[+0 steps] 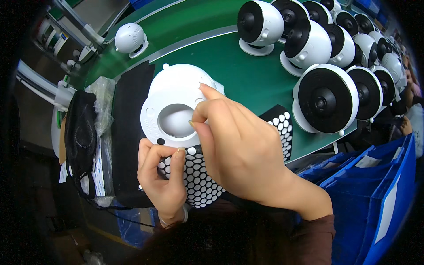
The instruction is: Assembling security camera components at a production station.
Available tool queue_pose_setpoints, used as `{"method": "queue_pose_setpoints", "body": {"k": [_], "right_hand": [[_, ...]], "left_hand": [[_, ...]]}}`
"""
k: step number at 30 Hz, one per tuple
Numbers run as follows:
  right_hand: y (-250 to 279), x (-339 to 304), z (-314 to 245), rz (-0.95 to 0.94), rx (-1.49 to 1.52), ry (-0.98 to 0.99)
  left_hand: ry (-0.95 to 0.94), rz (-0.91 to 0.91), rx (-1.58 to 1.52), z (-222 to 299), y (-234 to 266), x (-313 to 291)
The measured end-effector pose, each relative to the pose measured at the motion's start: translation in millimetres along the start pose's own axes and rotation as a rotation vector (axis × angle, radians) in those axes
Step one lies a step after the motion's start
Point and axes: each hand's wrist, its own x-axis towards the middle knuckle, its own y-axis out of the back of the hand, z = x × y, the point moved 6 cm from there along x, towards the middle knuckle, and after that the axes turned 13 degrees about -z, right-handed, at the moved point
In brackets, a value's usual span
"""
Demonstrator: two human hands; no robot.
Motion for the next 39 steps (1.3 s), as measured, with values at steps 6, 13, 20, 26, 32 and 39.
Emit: {"method": "queue_pose_setpoints", "body": {"k": [6,13,20,26,32,39], "right_hand": [[0.4,8.5,32.6,-0.065,0.513,-0.315],[0.9,6.4,37.6,-0.059,0.523,-0.399],[-2.2,8.3,37.5,-0.049,0.526,-0.402],[-2.3,10.1,34.6,-0.033,0.440,-0.357],[-1.5,14.3,49.2,-0.102,0.538,-0.393],[-8.5,13.6,52.5,-0.256,0.633,-0.270]], "left_hand": [[0.041,-0.010,-0.004,-4.0,0.8,-1.9],[0.013,-0.020,0.028,-0.3,-0.8,-0.1],[0.012,-0.020,0.005,-4.1,0.6,-1.6],[0.019,-0.032,0.026,-3.5,0.9,-0.3],[-0.016,-0.039,0.037,-5.0,1.0,0.1],[0.027,-0.091,0.001,1.6,10.2,-9.7]]}}
